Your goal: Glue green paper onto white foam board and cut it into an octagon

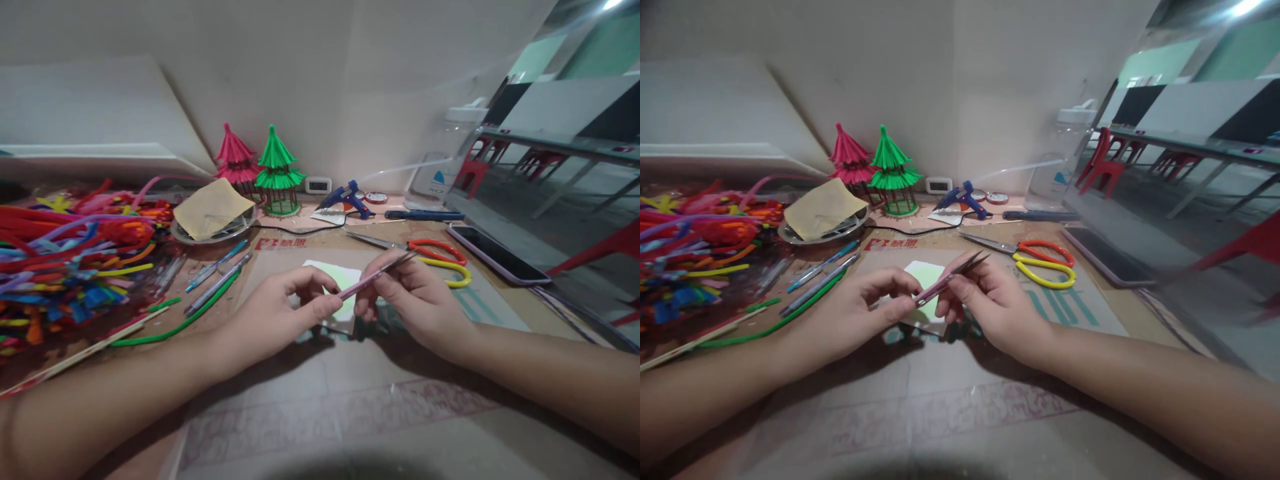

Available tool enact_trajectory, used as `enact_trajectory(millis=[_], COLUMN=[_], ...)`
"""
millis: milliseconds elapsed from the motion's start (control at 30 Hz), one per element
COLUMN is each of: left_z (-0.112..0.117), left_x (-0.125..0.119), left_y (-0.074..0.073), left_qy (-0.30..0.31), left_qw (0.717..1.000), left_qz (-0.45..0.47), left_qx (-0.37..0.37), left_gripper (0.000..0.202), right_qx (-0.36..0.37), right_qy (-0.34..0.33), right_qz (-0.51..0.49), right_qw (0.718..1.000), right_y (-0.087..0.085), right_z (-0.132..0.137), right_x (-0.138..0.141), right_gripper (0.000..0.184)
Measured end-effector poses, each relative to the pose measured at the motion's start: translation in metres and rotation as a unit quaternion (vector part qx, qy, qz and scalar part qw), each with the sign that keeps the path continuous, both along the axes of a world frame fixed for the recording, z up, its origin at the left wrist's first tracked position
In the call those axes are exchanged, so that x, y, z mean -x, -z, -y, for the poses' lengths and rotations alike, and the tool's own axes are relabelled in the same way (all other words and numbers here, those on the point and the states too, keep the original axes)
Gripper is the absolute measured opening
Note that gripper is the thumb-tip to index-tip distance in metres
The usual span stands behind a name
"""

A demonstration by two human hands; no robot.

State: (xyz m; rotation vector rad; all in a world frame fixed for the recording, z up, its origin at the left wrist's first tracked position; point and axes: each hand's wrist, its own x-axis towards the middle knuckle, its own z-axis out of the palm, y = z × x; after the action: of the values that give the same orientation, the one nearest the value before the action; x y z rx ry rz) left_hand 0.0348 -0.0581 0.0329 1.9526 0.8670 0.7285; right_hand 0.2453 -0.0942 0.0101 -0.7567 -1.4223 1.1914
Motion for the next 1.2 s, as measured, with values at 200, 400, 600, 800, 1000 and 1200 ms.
enact_trajectory(millis=[200, 400, 600, 800, 1000, 1200], left_z=[-0.002, -0.003, 0.002, 0.003, 0.006, 0.006], left_x=[-0.003, -0.002, -0.003, -0.006, -0.006, 0.0], left_y=[0.001, -0.001, 0.001, -0.001, -0.005, -0.003], left_qy=[0.057, 0.071, 0.031, 0.025, 0.005, -0.03], left_qw=[0.981, 0.979, 0.974, 0.98, 0.989, 0.997], left_qz=[0.033, -0.003, -0.037, -0.014, 0.013, -0.026], left_qx=[0.184, 0.193, 0.22, 0.197, 0.146, -0.074], left_gripper=[0.025, 0.018, 0.013, 0.012, 0.018, 0.009], right_qx=[-0.047, -0.038, -0.062, -0.065, 0.001, -0.005], right_qy=[0.0, -0.004, -0.007, -0.015, -0.002, 0.015], right_qz=[0.055, 0.038, 0.08, 0.089, 0.026, 0.029], right_qw=[0.997, 0.999, 0.995, 0.994, 1.0, 0.999], right_y=[0.001, 0.001, 0.002, 0.001, -0.002, -0.006], right_z=[0.005, 0.004, 0.009, 0.01, 0.003, 0.003], right_x=[0.0, -0.001, 0.001, 0.001, 0.001, 0.0], right_gripper=[0.018, 0.017, 0.018, 0.016, 0.024, 0.026])
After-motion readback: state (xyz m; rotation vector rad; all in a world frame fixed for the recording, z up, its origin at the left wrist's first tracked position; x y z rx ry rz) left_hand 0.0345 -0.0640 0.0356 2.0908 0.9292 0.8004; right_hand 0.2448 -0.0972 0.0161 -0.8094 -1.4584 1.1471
